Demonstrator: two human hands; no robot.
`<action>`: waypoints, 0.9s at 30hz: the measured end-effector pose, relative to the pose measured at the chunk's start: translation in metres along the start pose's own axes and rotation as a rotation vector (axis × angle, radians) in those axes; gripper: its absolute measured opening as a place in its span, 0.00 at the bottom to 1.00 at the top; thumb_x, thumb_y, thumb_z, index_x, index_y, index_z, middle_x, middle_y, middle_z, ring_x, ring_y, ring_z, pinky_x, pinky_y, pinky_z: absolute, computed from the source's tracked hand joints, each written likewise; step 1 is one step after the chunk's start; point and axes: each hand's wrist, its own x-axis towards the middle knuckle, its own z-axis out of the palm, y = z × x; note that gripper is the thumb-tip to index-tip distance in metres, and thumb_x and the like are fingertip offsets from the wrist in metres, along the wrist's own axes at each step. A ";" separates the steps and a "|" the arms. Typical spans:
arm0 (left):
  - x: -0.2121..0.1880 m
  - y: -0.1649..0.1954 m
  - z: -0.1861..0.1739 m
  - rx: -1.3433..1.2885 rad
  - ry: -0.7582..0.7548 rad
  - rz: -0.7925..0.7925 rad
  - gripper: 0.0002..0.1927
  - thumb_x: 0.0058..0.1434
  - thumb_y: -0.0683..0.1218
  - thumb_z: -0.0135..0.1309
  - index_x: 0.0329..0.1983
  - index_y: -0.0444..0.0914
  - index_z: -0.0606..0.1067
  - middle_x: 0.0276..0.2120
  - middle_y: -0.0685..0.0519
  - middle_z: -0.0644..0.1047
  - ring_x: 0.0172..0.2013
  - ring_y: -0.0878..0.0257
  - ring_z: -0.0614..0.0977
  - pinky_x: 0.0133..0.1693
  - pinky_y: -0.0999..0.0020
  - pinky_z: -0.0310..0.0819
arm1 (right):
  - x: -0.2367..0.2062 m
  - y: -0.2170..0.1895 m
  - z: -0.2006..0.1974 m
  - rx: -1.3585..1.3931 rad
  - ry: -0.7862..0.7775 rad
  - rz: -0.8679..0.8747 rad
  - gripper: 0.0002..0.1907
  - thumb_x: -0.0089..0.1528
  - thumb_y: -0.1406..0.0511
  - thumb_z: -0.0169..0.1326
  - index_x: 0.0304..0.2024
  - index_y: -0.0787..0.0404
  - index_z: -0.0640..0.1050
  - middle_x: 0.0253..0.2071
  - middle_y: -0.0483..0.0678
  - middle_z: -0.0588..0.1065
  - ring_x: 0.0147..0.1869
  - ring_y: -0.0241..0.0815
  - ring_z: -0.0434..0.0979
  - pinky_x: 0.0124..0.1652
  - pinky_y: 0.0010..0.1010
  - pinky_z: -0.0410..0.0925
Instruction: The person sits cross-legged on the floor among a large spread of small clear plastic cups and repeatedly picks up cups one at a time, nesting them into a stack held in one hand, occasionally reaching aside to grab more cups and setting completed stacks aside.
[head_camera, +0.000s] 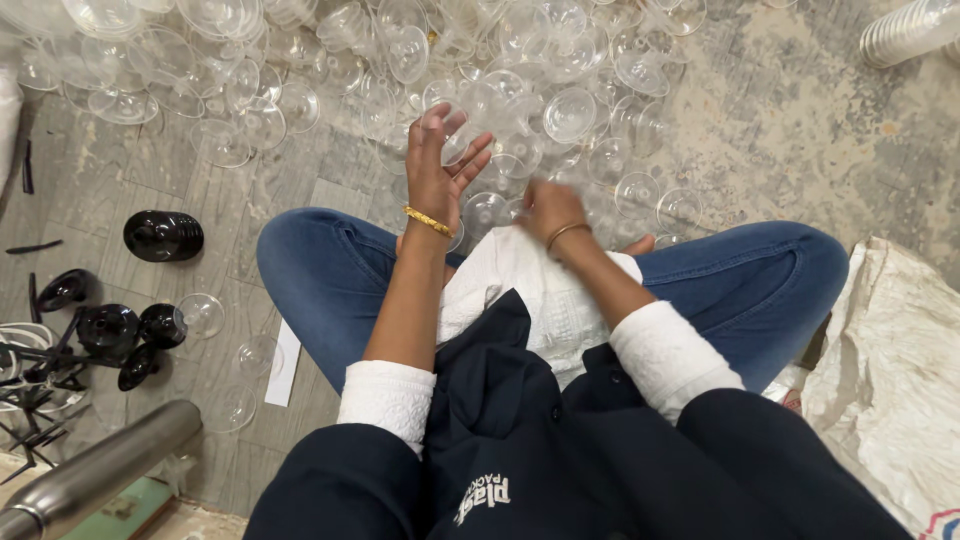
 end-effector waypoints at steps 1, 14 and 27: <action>0.001 -0.002 -0.001 -0.031 -0.002 -0.001 0.30 0.69 0.60 0.45 0.69 0.42 0.62 0.65 0.43 0.67 0.55 0.49 0.81 0.51 0.58 0.81 | 0.006 0.005 -0.006 0.023 0.138 0.014 0.05 0.67 0.62 0.57 0.40 0.55 0.79 0.44 0.57 0.81 0.49 0.59 0.80 0.51 0.49 0.72; 0.002 -0.001 -0.007 -0.183 -0.106 0.068 0.37 0.66 0.52 0.56 0.74 0.55 0.52 0.68 0.39 0.60 0.61 0.46 0.76 0.60 0.57 0.74 | -0.045 -0.034 -0.007 0.219 0.210 -0.564 0.21 0.53 0.68 0.64 0.49 0.58 0.76 0.51 0.55 0.71 0.54 0.57 0.73 0.51 0.43 0.71; 0.001 -0.016 -0.009 -0.085 -0.068 0.036 0.28 0.68 0.52 0.50 0.70 0.51 0.57 0.66 0.46 0.65 0.60 0.51 0.75 0.58 0.56 0.76 | -0.004 -0.017 -0.040 0.310 0.224 -0.383 0.18 0.53 0.63 0.68 0.44 0.60 0.79 0.51 0.59 0.63 0.56 0.53 0.67 0.47 0.37 0.75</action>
